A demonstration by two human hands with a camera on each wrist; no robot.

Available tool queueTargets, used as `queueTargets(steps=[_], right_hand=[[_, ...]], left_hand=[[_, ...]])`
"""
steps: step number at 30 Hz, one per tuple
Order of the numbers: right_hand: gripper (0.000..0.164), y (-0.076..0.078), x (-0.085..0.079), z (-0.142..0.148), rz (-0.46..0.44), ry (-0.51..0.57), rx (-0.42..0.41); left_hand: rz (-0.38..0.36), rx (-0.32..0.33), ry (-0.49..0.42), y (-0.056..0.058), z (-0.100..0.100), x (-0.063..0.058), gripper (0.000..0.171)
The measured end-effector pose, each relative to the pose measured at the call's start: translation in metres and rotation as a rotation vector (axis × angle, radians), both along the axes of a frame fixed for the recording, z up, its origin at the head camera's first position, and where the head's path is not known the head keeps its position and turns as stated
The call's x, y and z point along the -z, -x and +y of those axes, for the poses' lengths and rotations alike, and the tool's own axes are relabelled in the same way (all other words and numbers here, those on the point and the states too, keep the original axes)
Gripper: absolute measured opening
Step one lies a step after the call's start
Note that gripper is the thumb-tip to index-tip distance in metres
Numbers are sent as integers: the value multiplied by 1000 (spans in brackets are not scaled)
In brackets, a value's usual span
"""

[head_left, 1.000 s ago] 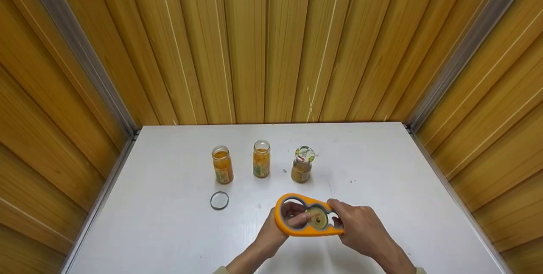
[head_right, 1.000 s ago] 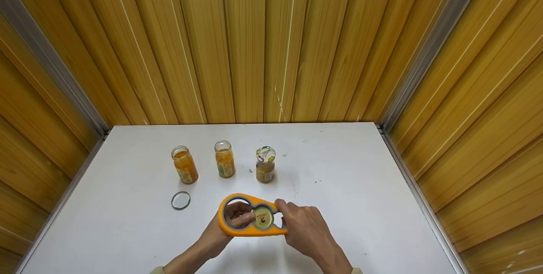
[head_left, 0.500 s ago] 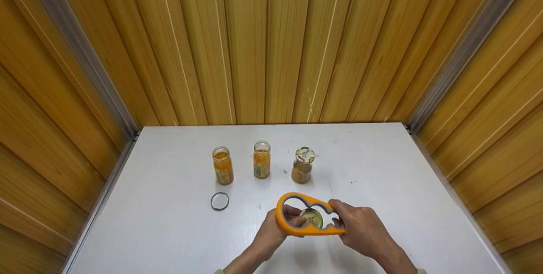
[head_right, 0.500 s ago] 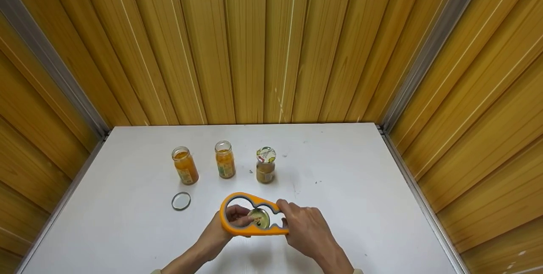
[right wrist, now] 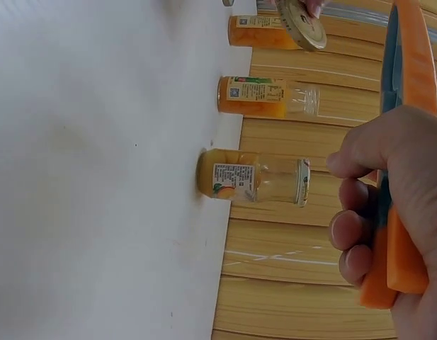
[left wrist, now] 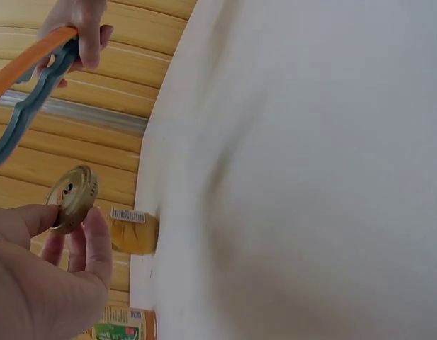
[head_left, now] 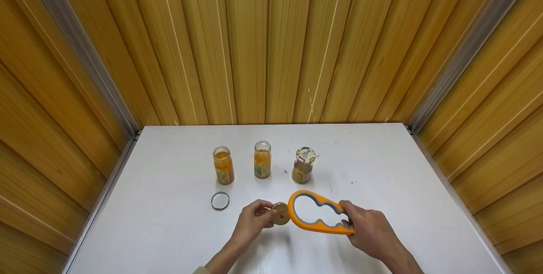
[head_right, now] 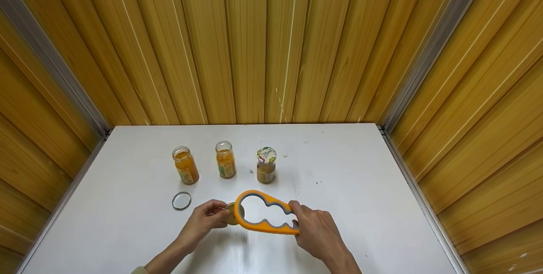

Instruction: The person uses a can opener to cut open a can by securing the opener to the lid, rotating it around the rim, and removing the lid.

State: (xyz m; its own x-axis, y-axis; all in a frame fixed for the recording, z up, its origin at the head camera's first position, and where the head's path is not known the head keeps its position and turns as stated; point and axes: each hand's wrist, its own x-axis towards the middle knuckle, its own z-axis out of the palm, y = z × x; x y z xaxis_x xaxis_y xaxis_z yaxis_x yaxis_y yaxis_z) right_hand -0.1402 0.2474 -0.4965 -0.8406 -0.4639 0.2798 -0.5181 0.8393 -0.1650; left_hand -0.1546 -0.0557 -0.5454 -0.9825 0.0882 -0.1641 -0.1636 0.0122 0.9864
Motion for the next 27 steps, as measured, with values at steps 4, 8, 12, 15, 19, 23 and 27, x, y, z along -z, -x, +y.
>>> queueTargets(steps=[4, 8, 12, 15, 19, 23, 27], right_hand=[[45, 0, 4, 5, 3, -5, 33], [44, 1, 6, 8, -17, -11, 57], [45, 1, 6, 8, -46, -16, 82], [45, 1, 6, 8, -54, -15, 97], [44, 1, 7, 8, -47, -8, 99], [44, 1, 8, 8, -29, 8, 94], [44, 1, 9, 10, -9, 30, 83]], left_hand=[[42, -66, 87, 9, -23, 1, 24], [94, -163, 253, 19, -41, -2, 19], [210, -253, 462, 30, -53, -6, 12], [282, -284, 564, 38, -56, -8, 11], [345, -260, 644, 48, -53, -7, 12], [396, -220, 745, 56, -45, -2, 13], [480, -182, 858, 60, -36, 6, 15]])
